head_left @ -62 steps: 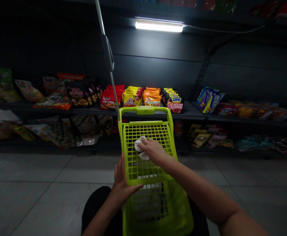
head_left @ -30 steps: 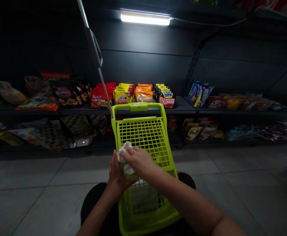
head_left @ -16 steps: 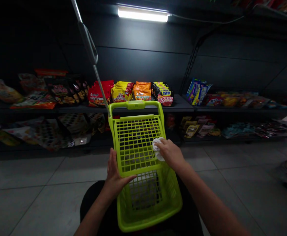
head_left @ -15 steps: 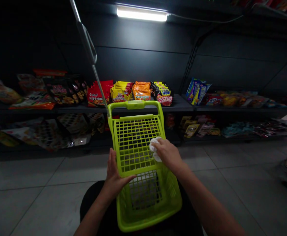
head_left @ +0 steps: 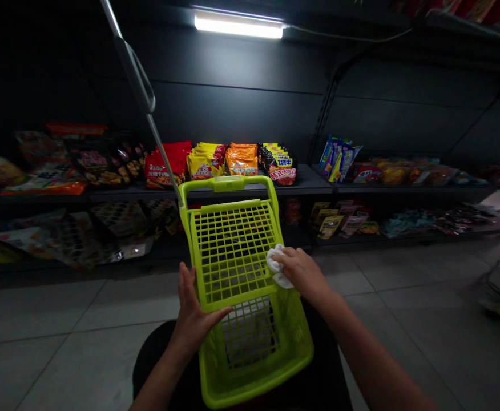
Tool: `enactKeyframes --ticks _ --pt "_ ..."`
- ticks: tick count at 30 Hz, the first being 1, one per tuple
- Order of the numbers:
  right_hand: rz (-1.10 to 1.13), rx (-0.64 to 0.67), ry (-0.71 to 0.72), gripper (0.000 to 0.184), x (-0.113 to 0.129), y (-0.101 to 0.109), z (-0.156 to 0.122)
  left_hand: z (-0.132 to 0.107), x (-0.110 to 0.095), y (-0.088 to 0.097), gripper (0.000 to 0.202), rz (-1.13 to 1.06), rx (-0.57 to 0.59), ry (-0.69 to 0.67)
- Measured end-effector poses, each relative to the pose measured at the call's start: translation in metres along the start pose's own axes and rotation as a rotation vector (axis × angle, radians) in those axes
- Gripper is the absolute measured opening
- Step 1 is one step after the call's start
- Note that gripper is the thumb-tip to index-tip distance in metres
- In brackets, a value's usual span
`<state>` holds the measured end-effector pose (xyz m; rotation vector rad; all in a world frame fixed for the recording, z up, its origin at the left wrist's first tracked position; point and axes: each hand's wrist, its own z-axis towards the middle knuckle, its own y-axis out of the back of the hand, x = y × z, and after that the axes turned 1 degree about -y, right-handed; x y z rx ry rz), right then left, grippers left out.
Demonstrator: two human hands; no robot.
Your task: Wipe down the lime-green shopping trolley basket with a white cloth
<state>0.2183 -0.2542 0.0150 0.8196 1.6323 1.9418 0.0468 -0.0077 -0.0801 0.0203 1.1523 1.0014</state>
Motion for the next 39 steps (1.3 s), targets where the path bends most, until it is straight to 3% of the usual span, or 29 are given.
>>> enactKeyframes --ticks 3,6,8,10,15,18,22,27,32,35,39 --pt "0.054 -0.074 0.035 0.045 0.03 -0.001 -0.001 0.001 0.003 -0.003 0.144 0.027 0.045 -0.008" --pt "0.135 -0.092 0.327 0.045 0.089 -0.013 0.001 0.001 0.008 -0.004 0.143 0.066 -0.001 -0.032" --pt "0.146 -0.044 0.468 0.041 0.11 -0.019 0.002 0.001 0.01 -0.003 0.139 0.088 -0.015 -0.055" --pt "0.142 -0.005 0.467 0.038 0.104 -0.021 0.001 0.001 0.009 -0.002 0.136 0.092 -0.011 -0.054" --pt "0.072 -0.014 0.155 0.034 0.025 -0.008 -0.016 0.001 0.004 -0.001 0.138 0.057 0.0 -0.025" --pt "0.034 -0.036 0.075 0.044 0.001 -0.006 -0.03 0.0 0.003 -0.004 0.138 -0.008 0.014 0.037" --pt "-0.015 -0.115 0.11 0.062 0.007 -0.024 -0.036 0.001 0.004 -0.006 0.139 -0.043 0.027 0.061" --pt "-0.097 -0.241 0.098 0.056 0.013 -0.048 -0.025 0.002 0.004 -0.004 0.135 0.035 0.048 0.052" --pt "-0.06 -0.289 0.163 0.057 0.008 -0.049 -0.026 0.0 0.003 0.003 0.132 0.077 0.121 0.013" --pt "-0.007 -0.232 0.214 0.058 0.006 -0.041 -0.033 -0.005 0.002 0.008 0.13 0.064 0.135 0.002" --pt "0.169 -0.013 0.306 0.052 0.015 -0.014 -0.035 -0.017 -0.001 0.014 0.131 0.002 0.121 0.064"
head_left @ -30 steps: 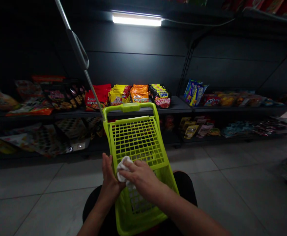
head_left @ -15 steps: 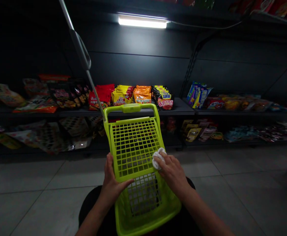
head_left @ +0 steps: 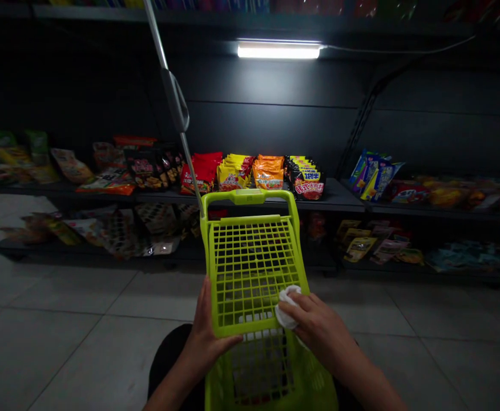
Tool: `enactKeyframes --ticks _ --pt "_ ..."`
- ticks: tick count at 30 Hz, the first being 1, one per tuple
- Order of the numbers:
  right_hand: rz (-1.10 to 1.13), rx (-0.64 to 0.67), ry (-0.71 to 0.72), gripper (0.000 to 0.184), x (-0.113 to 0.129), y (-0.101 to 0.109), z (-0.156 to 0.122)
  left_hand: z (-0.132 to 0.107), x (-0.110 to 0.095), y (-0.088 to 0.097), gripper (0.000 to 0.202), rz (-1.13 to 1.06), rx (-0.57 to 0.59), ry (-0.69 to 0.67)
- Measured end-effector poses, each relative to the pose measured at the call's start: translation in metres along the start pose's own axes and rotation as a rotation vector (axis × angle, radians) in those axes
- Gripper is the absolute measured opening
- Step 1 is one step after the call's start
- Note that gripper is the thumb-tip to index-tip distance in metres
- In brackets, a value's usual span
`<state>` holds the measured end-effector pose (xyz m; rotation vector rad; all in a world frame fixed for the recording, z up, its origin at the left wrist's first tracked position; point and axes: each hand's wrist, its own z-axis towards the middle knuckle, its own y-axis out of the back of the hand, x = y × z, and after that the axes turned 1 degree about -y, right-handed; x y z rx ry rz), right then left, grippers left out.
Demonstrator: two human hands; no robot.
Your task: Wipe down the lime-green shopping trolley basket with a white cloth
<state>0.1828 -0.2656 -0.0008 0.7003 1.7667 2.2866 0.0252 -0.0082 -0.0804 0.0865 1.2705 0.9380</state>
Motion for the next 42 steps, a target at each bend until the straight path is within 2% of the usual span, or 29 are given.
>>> enactKeyframes --ticks 2,5,8,10,13,16,20,23,25,27,29,30,33,35,38,42 --pt "0.147 0.063 0.062 0.051 0.011 0.016 0.019 -0.006 -0.002 -0.001 0.132 -0.047 -0.01 0.031" --pt "0.211 0.033 0.144 0.048 0.03 0.034 0.079 -0.011 -0.003 -0.006 0.136 -0.088 -0.042 0.068" --pt "-0.004 -0.053 0.217 0.037 0.046 0.038 0.163 -0.014 -0.001 -0.011 0.139 -0.097 -0.06 0.064" --pt "-0.188 -0.051 0.229 0.032 0.054 0.032 0.213 -0.014 -0.001 -0.011 0.139 -0.108 -0.06 0.059" --pt "-0.362 0.052 0.205 0.026 0.064 0.016 0.255 -0.011 -0.001 -0.006 0.14 -0.122 -0.052 0.054" --pt "-0.396 0.11 0.246 0.023 0.072 -0.001 0.247 -0.006 0.003 -0.001 0.14 -0.103 -0.032 0.02" --pt "-0.364 0.144 0.405 0.019 0.087 -0.013 0.181 0.001 0.022 -0.005 0.15 -0.019 -0.068 -0.042" --pt "-0.263 0.242 0.536 0.013 0.097 -0.007 0.13 0.004 0.033 -0.012 0.153 0.009 -0.131 -0.103" --pt "-0.114 0.325 0.627 0.012 0.098 0.006 0.116 0.004 0.033 -0.013 0.143 -0.023 -0.129 -0.108" --pt "0.058 0.439 0.697 0.02 0.091 0.022 0.125 0.003 0.028 -0.01 0.138 -0.056 -0.096 -0.073" --pt "0.137 0.482 0.66 0.031 0.078 0.033 0.156 0.003 0.021 -0.004 0.143 -0.075 -0.053 -0.025" --pt "0.113 0.437 0.581 0.034 0.071 0.036 0.176 0.003 0.017 -0.002 0.145 -0.088 -0.04 0.002" --pt "-0.131 0.154 0.213 0.032 0.052 0.029 0.232 0.003 0.01 0.004 0.143 -0.126 -0.01 0.052" --pt "-0.275 0.061 0.091 0.033 0.047 0.016 0.252 0.004 0.008 0.005 0.142 -0.127 -0.006 0.05" --pt "-0.337 0.078 0.178 0.031 0.049 -0.003 0.243 0.004 0.01 0.005 0.141 -0.111 -0.006 0.03" --pt "-0.313 0.144 0.365 0.023 0.067 -0.015 0.176 0.005 0.013 0.004 0.146 -0.094 -0.008 -0.009"
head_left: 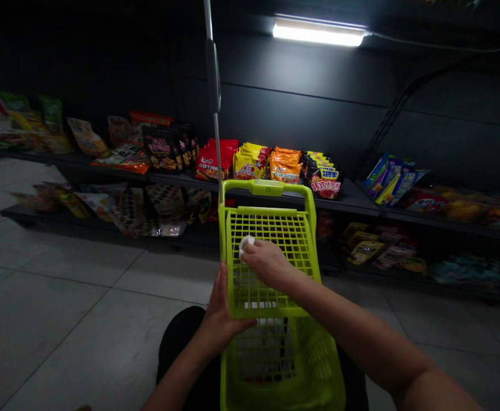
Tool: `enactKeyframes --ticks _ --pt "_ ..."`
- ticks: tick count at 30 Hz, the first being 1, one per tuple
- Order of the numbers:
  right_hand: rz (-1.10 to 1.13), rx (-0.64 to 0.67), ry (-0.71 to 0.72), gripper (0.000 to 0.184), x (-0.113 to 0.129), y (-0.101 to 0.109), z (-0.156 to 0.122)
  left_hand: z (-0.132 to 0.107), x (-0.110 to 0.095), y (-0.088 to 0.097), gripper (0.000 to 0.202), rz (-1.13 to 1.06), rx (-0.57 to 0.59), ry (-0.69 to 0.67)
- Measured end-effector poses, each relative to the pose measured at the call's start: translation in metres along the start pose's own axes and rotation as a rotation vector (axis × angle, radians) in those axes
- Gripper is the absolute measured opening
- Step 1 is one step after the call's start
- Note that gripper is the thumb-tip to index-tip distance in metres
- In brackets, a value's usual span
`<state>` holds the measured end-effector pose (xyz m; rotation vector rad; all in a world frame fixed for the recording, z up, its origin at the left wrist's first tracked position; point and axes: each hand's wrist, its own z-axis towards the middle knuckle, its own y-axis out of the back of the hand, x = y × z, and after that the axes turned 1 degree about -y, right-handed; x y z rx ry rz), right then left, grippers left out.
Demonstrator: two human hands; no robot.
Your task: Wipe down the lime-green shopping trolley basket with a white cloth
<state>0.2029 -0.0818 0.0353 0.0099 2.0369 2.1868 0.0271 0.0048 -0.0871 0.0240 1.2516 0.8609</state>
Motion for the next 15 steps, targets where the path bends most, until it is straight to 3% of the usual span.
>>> enactKeyframes --ticks 3,5,7,9,10,12,15 --pt "0.077 0.033 0.14 0.019 0.033 0.004 -0.049 -0.001 0.001 -0.001 0.148 -0.004 0.0 0.015" --pt "0.181 0.057 0.215 0.017 0.042 0.013 -0.07 -0.002 0.001 -0.003 0.147 -0.021 -0.017 0.021" --pt "0.344 0.132 0.3 0.02 0.034 0.025 -0.075 -0.004 -0.001 -0.004 0.144 -0.036 -0.027 0.021" --pt "0.533 0.23 0.336 0.031 0.011 0.036 -0.062 -0.005 -0.004 -0.003 0.143 -0.038 -0.013 0.033" --pt "0.593 0.244 0.294 0.035 -0.004 0.039 -0.049 -0.005 -0.005 -0.003 0.143 -0.035 -0.004 0.047" --pt "0.563 0.145 0.066 0.037 -0.034 0.04 -0.019 -0.004 -0.008 -0.001 0.142 -0.029 0.005 0.062" --pt "0.256 -0.063 -0.303 0.037 -0.061 0.028 0.024 -0.002 -0.01 0.001 0.141 -0.017 0.0 0.055"
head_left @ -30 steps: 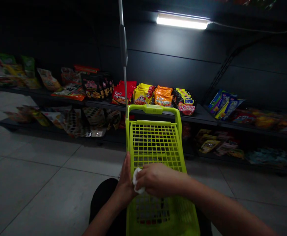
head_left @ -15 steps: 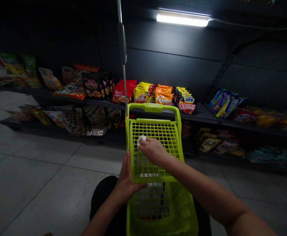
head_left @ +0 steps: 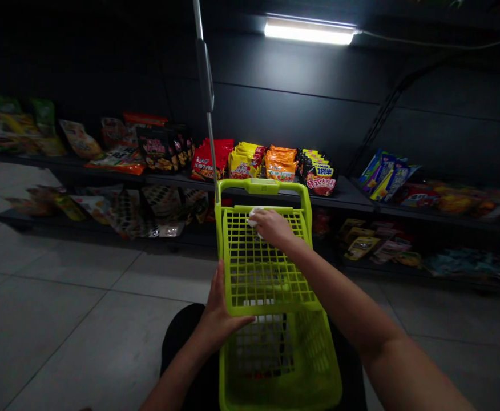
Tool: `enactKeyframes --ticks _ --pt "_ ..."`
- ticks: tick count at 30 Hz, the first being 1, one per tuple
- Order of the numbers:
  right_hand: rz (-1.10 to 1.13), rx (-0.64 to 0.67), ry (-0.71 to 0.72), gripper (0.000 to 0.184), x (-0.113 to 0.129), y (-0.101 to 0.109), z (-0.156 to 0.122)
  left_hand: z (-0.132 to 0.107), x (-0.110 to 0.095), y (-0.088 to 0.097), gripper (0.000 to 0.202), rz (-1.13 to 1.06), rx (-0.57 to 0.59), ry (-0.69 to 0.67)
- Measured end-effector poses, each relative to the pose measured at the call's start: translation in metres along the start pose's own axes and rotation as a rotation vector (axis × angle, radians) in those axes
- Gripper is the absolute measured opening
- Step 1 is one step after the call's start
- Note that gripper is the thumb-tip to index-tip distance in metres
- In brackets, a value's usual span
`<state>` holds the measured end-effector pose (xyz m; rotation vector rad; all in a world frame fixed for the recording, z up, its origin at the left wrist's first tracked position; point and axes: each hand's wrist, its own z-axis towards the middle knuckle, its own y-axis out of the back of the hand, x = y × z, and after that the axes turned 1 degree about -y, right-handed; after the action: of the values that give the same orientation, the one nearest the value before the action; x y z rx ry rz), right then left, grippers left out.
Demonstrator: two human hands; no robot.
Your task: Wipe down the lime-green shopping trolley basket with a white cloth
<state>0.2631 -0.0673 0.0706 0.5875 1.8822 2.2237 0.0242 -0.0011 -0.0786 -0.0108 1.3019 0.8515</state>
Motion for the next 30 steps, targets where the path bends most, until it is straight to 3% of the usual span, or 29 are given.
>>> enactKeyframes --ticks 2,4,6,11,14,17,19,22,24,27,30 --pt "-0.148 -0.047 -0.038 0.036 -0.001 -0.011 0.012 0.002 0.001 0.001 0.141 0.006 -0.003 -0.007" --pt "-0.206 -0.042 0.024 0.034 0.004 -0.022 0.005 0.003 0.003 0.001 0.14 0.011 -0.006 -0.011" --pt "-0.198 -0.019 0.13 0.029 0.013 -0.03 -0.021 0.004 0.005 0.0 0.14 0.021 -0.01 -0.021" --pt "-0.054 0.121 0.368 0.015 0.044 -0.037 -0.117 0.004 0.006 -0.002 0.141 0.024 -0.037 -0.059" --pt "0.101 0.229 0.452 0.019 0.046 -0.025 -0.143 0.003 0.005 -0.004 0.139 -0.01 -0.039 -0.061" --pt "0.249 0.329 0.452 0.031 0.028 -0.006 -0.114 0.001 0.004 -0.004 0.137 -0.018 -0.007 -0.033" --pt "0.193 0.23 0.319 0.036 0.009 0.002 -0.073 0.001 0.004 -0.003 0.138 -0.005 -0.003 -0.024" --pt "-0.099 -0.017 0.033 0.034 -0.014 0.001 -0.013 0.002 0.003 -0.002 0.139 0.025 -0.01 -0.029" --pt "-0.235 -0.053 -0.042 0.033 -0.021 -0.007 0.01 0.004 0.002 -0.001 0.141 0.048 -0.009 -0.04" --pt "-0.283 -0.035 0.034 0.03 -0.02 -0.022 0.007 0.006 0.002 0.0 0.143 0.058 -0.003 -0.045" --pt "-0.269 -0.012 0.175 0.023 -0.007 -0.036 -0.037 0.006 0.003 -0.001 0.143 0.049 -0.009 -0.042"
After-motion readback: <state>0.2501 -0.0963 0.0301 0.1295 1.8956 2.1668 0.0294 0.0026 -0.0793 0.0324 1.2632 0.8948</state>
